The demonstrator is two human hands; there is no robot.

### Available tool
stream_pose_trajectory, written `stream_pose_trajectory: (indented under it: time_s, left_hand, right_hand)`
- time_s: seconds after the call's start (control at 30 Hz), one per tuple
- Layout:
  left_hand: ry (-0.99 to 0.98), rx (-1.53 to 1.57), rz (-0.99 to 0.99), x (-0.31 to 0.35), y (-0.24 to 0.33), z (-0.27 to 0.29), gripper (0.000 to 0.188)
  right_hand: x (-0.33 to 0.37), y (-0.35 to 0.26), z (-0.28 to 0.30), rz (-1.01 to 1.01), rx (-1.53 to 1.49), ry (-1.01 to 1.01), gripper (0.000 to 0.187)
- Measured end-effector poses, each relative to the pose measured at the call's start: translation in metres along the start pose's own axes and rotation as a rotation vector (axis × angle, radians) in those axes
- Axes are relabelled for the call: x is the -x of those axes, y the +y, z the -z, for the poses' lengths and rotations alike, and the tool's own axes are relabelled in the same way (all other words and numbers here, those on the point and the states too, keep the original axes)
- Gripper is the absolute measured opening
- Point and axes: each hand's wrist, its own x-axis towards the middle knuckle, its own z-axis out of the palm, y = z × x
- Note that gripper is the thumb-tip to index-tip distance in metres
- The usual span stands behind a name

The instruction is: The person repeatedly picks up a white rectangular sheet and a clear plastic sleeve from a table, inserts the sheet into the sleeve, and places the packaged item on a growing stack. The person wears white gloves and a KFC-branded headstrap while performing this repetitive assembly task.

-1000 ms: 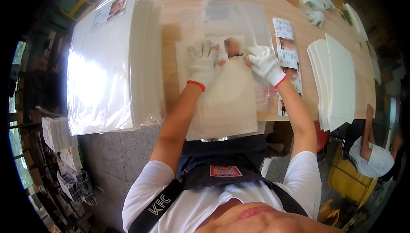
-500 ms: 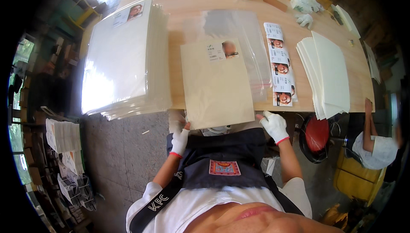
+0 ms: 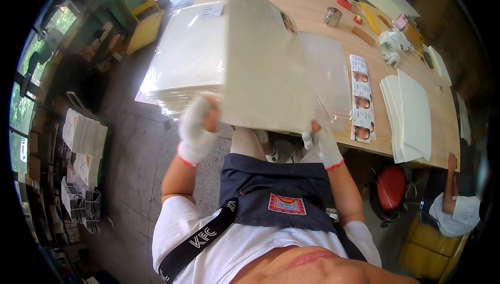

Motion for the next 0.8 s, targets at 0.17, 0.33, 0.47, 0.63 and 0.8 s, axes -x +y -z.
stream_pose_trajectory:
  time_s: [0.17, 0.33, 0.47, 0.63, 0.8]
  left_hand:
    - [0.383, 0.122, 0.242, -0.038, -0.052, 0.078, 0.026]
    - [0.052, -0.621, 0.609, -0.03, -0.128, 0.118, 0.044]
    - [0.429, 0.018, 0.537, 0.008, -0.168, 0.103, 0.044]
    - [0.774, 0.301, 0.514, 0.083, -0.197, 0.058, 0.042]
    - [0.438, 0.312, 1.011, 0.24, -0.23, 0.006, 0.032]
  right_hand:
    - [-0.052, -0.059, -0.125, 0.248, 0.218, -0.256, 0.025]
    - [-0.085, -0.047, -0.184, 0.132, 0.689, -0.2, 0.036]
    - [-0.082, -0.036, -0.169, 0.168, 0.525, -0.308, 0.038]
    - [-0.024, -0.032, -0.062, 0.233, 0.52, -0.19, 0.033]
    - [0.052, -0.046, 0.111, 0.561, 0.519, 0.522, 0.015]
